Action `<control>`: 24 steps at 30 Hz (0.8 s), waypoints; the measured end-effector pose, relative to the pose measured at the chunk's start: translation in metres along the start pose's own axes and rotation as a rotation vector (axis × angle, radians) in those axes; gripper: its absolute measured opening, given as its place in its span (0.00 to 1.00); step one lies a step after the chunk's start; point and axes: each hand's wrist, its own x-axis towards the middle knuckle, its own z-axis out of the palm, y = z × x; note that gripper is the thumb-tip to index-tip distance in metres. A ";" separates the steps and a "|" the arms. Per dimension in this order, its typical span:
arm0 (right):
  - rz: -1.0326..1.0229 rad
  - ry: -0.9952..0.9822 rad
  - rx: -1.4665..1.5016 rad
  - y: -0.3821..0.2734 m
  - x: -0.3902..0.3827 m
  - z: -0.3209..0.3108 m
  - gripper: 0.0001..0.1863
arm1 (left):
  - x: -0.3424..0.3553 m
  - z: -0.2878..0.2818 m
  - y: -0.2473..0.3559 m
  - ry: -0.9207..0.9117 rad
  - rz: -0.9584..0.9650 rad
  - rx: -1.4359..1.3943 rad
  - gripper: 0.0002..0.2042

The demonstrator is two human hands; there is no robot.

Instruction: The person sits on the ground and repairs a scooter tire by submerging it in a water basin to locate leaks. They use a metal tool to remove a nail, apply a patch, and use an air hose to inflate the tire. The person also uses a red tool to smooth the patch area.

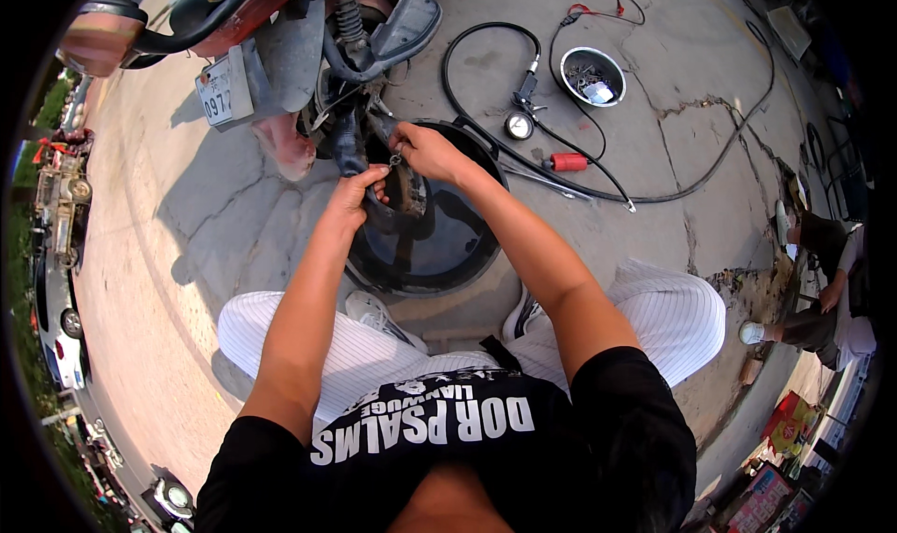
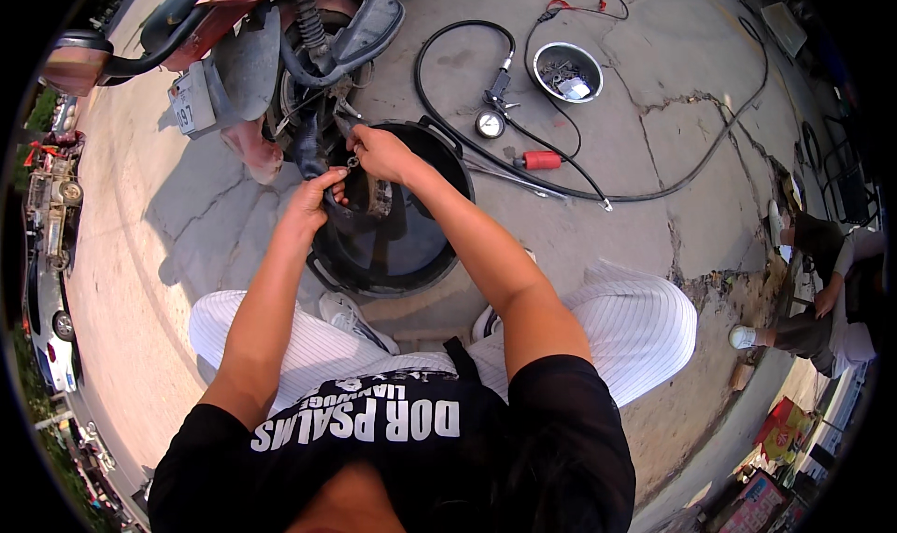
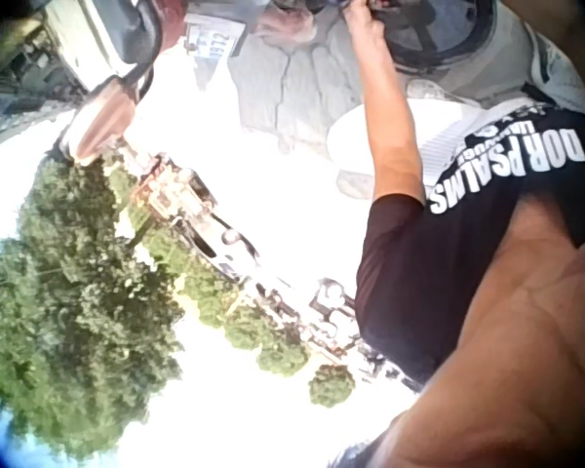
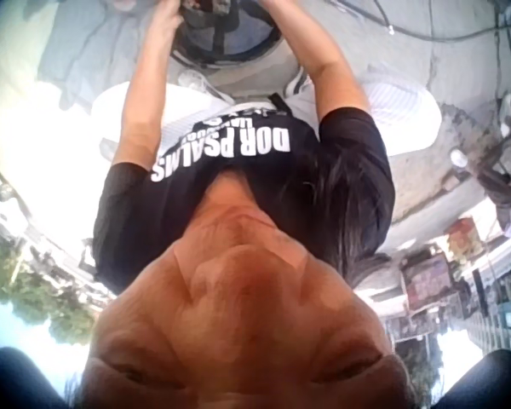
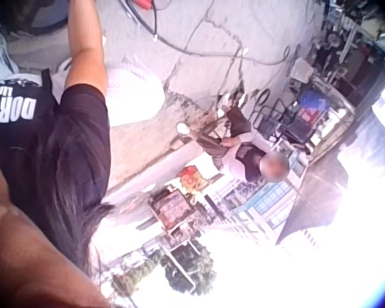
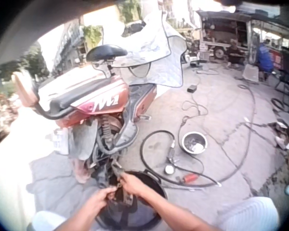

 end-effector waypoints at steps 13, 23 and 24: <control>0.060 -0.044 0.030 -0.016 -0.003 0.007 0.10 | -0.011 -0.008 0.007 0.024 0.058 0.036 0.07; 0.090 -0.145 -0.024 -0.012 -0.004 0.005 0.12 | -0.009 -0.019 0.004 -0.033 0.072 0.083 0.08; 0.087 -0.160 -0.055 -0.015 -0.004 0.004 0.12 | -0.009 -0.020 0.005 -0.030 0.060 0.085 0.08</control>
